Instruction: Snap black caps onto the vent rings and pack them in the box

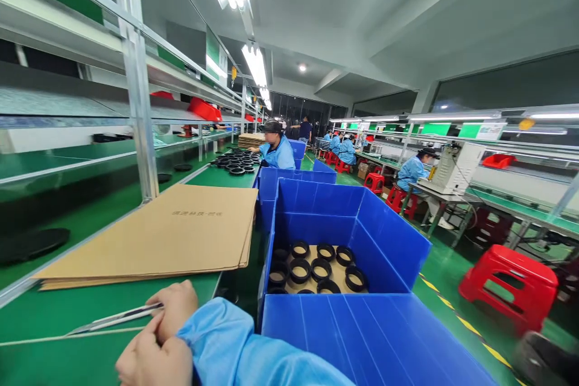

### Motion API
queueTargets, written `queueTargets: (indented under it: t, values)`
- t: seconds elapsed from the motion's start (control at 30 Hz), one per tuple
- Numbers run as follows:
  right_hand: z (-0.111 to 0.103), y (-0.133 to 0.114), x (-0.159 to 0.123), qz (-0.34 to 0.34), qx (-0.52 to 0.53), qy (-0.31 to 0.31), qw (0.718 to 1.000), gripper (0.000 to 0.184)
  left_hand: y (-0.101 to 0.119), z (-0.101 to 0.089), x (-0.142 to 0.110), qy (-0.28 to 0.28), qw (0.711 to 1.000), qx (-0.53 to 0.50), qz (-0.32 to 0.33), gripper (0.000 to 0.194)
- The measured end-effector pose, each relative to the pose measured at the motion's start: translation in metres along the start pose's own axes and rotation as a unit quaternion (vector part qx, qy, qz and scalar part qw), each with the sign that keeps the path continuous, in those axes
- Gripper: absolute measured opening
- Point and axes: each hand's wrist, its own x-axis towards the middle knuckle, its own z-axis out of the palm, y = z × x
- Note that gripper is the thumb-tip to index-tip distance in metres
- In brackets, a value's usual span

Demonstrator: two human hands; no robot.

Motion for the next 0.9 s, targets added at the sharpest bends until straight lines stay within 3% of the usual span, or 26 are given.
queueTargets:
  t: [0.17,0.7,0.9]
  values:
    - [0.006,0.0,0.005,-0.002,-0.018,-0.01,1.0,0.027,0.012,-0.016,-0.005,-0.065,0.998,0.016,-0.004,0.047]
    - [0.016,0.009,0.003,-0.003,0.04,0.038,0.998,0.024,0.0,-0.002,-0.007,-0.04,0.999,-0.02,-0.024,0.042]
    - [0.019,0.009,0.002,0.0,0.058,0.059,0.997,0.025,0.008,-0.011,-0.008,-0.077,0.997,-0.012,-0.03,0.047]
